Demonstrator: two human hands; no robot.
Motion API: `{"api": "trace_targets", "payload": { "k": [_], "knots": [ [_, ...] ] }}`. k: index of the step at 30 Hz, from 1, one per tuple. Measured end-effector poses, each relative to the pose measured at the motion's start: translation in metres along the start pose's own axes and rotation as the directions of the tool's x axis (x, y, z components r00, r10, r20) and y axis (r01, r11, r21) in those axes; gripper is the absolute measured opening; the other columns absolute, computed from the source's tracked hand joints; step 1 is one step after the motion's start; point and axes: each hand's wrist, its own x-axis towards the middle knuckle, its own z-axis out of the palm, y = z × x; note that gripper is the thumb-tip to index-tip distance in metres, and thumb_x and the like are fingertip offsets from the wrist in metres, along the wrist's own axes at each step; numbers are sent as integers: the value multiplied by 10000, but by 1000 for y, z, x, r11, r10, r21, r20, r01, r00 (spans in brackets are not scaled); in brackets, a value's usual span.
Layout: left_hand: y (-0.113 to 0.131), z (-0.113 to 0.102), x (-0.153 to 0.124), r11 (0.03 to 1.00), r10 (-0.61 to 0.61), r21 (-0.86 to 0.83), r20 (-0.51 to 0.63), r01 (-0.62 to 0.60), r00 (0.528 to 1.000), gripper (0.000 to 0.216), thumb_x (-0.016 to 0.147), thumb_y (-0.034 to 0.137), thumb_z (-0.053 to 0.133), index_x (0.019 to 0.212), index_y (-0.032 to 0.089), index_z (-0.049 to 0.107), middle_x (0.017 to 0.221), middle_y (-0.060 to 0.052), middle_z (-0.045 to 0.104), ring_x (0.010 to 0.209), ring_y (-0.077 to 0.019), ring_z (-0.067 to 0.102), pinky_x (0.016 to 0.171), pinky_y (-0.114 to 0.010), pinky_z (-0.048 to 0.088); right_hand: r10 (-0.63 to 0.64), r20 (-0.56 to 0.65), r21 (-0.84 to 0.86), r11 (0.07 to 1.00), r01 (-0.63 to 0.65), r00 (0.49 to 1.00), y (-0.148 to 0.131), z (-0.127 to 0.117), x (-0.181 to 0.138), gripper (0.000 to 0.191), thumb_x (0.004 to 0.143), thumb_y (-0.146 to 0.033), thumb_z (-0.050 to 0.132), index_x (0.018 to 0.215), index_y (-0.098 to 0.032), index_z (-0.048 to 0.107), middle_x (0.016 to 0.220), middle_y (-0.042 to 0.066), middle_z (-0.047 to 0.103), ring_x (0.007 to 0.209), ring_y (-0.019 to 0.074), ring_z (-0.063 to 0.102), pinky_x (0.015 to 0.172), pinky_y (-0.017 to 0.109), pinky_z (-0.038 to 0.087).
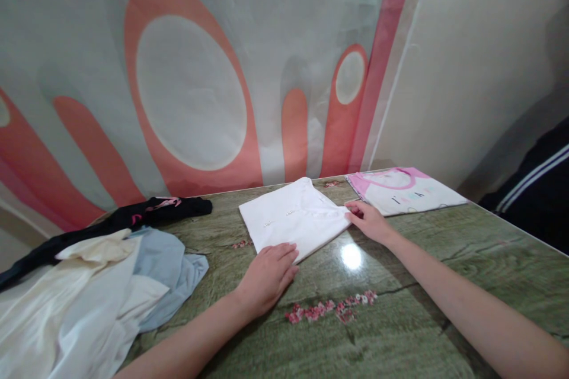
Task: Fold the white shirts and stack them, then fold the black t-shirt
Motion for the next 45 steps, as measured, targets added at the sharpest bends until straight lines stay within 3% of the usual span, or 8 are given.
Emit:
{"api": "trace_targets", "payload": {
  "k": [8, 14, 18, 25, 31, 36, 40, 45],
  "knots": [
    [-3, 4, 3, 995, -68, -89, -161, 54, 985, 199, 895, 280, 429, 919, 205, 612, 993, -45, 615, 926, -176, 555, 823, -309, 430, -45, -100, 52, 997, 51, 994, -4, 2, 1, 288, 789, -340, 520, 1027, -184, 565, 801, 23, 589, 695, 158, 559, 670, 306, 465],
    [0, -2, 5, 994, -15, 105, -194, 36, 981, 144, 861, 199, 434, 810, 184, 568, 829, -40, 594, 805, -176, 533, 720, -305, 403, -75, -125, 53, 995, 82, 989, -3, 4, 0, 279, 800, -324, 504, 1039, -187, 551, 825, 31, 592, 721, 163, 561, 687, 309, 472],
    [4, -1, 5, 976, -20, 213, -122, 46, 992, 88, 843, 189, 459, 809, 180, 539, 816, -39, 567, 768, -183, 505, 691, -310, 392, -85, -76, 6, 996, 86, 993, 3, 8, 2, 290, 770, -270, 510, 1044, -182, 544, 818, 32, 601, 700, 160, 567, 671, 312, 479],
    [9, 2, 4, 988, -66, 138, -21, 68, 998, 147, 839, 147, 444, 947, 194, 531, 919, -41, 537, 851, -182, 499, 753, -296, 417, -121, -60, -29, 992, 120, 991, 3, 8, 2, 277, 747, -219, 503, 1014, -176, 566, 919, 60, 596, 754, 170, 565, 720, 335, 479],
    [15, -3, 1, 997, -54, 61, -35, 56, 998, 185, 885, 213, 401, 985, 196, 555, 946, -60, 537, 879, -190, 512, 791, -324, 429, -345, -139, -189, 929, 317, 928, -24, -1, -6, 232, 758, -197, 508, 969, -188, 605, 972, 79, 558, 944, 220, 527, 865, 391, 426],
    [12, 2, 0, 1000, -1, 16, -95, 2, 996, 290, 894, 239, 410, 1168, 210, 502, 1196, -85, 514, 1102, -222, 465, 932, -383, 387, -523, 175, -118, 830, 545, 834, -59, 3, -21, 172, 802, -288, 535, 904, -228, 660, 910, 69, 587, 877, 201, 544, 803, 355, 444],
    [6, 9, -1, 999, 25, 24, -32, -24, 999, 372, 916, 300, 389, 1277, 217, 423, 1352, -70, 418, 1253, -216, 354, 1035, -400, 294, -547, 351, -74, 793, 605, 760, -72, 4, -27, 223, 849, -332, 483, 889, -243, 683, 878, 65, 615, 833, 188, 553, 778, 347, 441],
    [5, 2, -1, 998, 49, 27, 91, -52, 995, 487, 921, 415, 353, 1367, 227, 299, 1433, -78, 293, 1314, -220, 259, 1074, -420, 205, -443, 158, -112, 880, 461, 883, -56, 0, -18, 246, 860, -308, 454, 814, -219, 679, 884, 68, 613, 866, 193, 555, 817, 352, 435]
  ]
}}
